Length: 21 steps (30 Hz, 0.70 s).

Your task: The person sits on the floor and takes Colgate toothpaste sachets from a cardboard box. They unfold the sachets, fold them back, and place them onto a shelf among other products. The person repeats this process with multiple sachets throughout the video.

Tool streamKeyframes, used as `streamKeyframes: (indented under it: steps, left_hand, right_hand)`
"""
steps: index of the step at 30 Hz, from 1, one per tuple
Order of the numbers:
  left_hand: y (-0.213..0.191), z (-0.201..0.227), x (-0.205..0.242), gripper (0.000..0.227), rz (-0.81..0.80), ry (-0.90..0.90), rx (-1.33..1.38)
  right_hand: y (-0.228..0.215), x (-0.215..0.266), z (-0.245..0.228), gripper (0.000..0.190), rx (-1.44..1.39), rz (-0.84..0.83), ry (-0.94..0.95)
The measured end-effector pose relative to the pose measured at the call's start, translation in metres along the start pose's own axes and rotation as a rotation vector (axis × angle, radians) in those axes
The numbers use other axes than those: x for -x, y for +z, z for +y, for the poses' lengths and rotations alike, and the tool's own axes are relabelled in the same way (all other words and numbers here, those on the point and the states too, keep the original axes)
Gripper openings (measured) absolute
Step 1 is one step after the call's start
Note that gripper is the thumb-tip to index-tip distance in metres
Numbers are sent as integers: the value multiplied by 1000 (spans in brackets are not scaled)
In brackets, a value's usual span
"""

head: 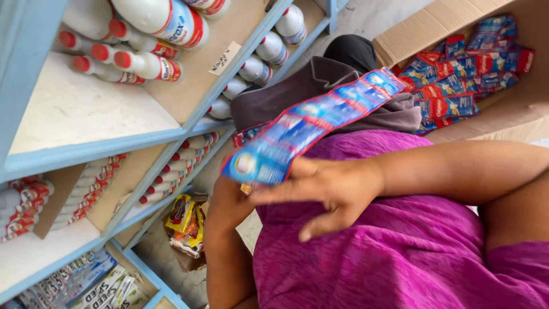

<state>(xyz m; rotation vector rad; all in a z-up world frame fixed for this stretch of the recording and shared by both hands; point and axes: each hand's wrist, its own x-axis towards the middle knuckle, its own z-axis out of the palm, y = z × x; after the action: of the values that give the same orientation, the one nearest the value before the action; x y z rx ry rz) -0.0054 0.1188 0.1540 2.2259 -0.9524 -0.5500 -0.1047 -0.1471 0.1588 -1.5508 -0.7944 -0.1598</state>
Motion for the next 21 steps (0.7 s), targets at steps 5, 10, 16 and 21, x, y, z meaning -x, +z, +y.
streamKeyframes:
  steps: [5, 10, 16, 21]
  left_hand:
    - [-6, -9, 2, 74, 66, 242, 141]
    - [5, -11, -10, 76, 54, 344, 453]
    - [35, 6, -52, 48, 106, 257, 473]
    - [45, 24, -81, 39, 193, 390, 459]
  right_hand:
    - [4, 14, 8, 76, -5, -102, -107]
    - [-17, 35, 7, 53, -544, 437, -27]
    - [-26, 59, 11, 37, -786, 707, 62]
    - [-16, 82, 14, 34, -806, 646, 124]
